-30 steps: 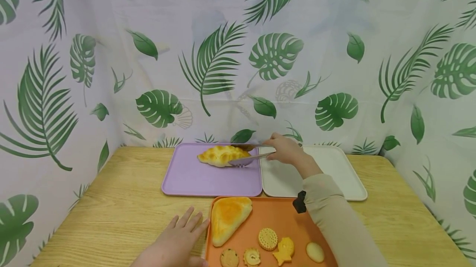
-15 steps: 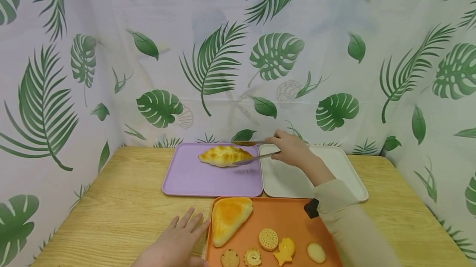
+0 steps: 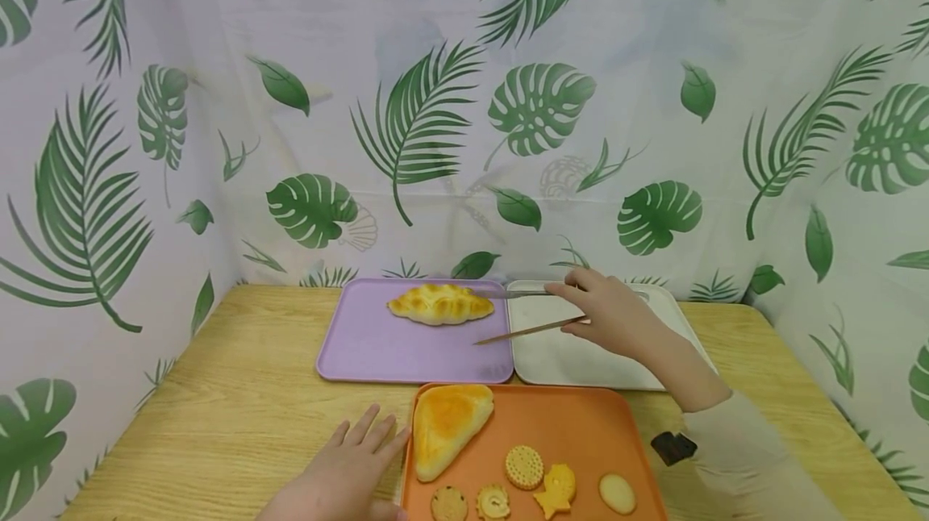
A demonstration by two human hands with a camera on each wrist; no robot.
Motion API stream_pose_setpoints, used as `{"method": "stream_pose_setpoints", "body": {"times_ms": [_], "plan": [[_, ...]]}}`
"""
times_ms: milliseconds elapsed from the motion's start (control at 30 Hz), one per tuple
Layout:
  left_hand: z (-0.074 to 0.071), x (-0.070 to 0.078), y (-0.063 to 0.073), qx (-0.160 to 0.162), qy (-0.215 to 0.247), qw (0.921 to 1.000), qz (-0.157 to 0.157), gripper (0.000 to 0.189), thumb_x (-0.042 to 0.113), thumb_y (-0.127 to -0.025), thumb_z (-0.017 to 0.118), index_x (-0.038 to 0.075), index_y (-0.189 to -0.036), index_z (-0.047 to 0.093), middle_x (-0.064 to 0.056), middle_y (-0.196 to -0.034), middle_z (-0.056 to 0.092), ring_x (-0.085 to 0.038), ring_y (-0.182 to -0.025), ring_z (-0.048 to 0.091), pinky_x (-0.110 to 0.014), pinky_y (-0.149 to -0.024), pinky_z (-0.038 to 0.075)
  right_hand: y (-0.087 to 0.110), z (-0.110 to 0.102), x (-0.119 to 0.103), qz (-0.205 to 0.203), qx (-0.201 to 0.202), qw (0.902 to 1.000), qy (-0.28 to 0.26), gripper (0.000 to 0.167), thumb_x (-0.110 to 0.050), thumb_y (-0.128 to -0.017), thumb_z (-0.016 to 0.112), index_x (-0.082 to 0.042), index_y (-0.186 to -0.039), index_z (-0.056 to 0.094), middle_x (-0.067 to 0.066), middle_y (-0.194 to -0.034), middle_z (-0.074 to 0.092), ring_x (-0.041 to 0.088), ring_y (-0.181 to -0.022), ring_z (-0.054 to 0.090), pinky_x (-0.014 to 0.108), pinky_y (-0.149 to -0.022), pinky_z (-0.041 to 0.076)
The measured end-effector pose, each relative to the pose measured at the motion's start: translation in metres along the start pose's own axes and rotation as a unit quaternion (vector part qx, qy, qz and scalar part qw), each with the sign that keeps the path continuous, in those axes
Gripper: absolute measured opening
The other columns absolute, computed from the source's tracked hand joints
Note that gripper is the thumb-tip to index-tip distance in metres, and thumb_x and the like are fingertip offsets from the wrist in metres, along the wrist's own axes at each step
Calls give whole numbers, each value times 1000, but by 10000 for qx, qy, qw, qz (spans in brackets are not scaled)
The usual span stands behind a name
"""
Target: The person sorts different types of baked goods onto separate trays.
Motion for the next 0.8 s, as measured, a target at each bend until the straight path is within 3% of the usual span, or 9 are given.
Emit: {"method": "stream_pose_setpoints", "body": {"times_ms": [333, 600, 800], "plan": [[0, 0, 2, 21, -4, 10000, -10, 95, 64, -77, 67, 12, -151, 37, -16, -157, 34, -41, -149, 19, -65, -112, 26, 43, -15, -13, -316, 315, 9990, -81, 59, -24, -68, 88, -12, -122, 67, 3, -99, 59, 11, -76, 50, 30, -62, 43], [-1, 1, 1, -48, -28, 10000, -27, 96, 65, -76, 67, 13, -151, 36, -15, -157, 33, -40, -149, 19, -65, -113, 25, 69, -12, -25, -287, 246, 9990, -257, 62, -26, -66, 88, -15, -123, 67, -1, -99, 57, 6, -76, 47, 25, -62, 43], [0, 0, 1, -70, -15, 10000, -7, 97, 66, -76, 66, 13, -151, 36, -15, -157, 33, -41, -149, 19, -65, -113, 26, 77, -3, -35, -251, -10, 9977, -627, 61, -25, -67, 87, -15, -123, 66, -2, -100, 58, 5, -75, 47, 24, -62, 44]]}}
Point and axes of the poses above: each hand's wrist, its own y-axis away from the middle knuckle, its own z-axis out of the palm, x = y × z, the point moved 7 cm from there along -y, towards the middle knuckle
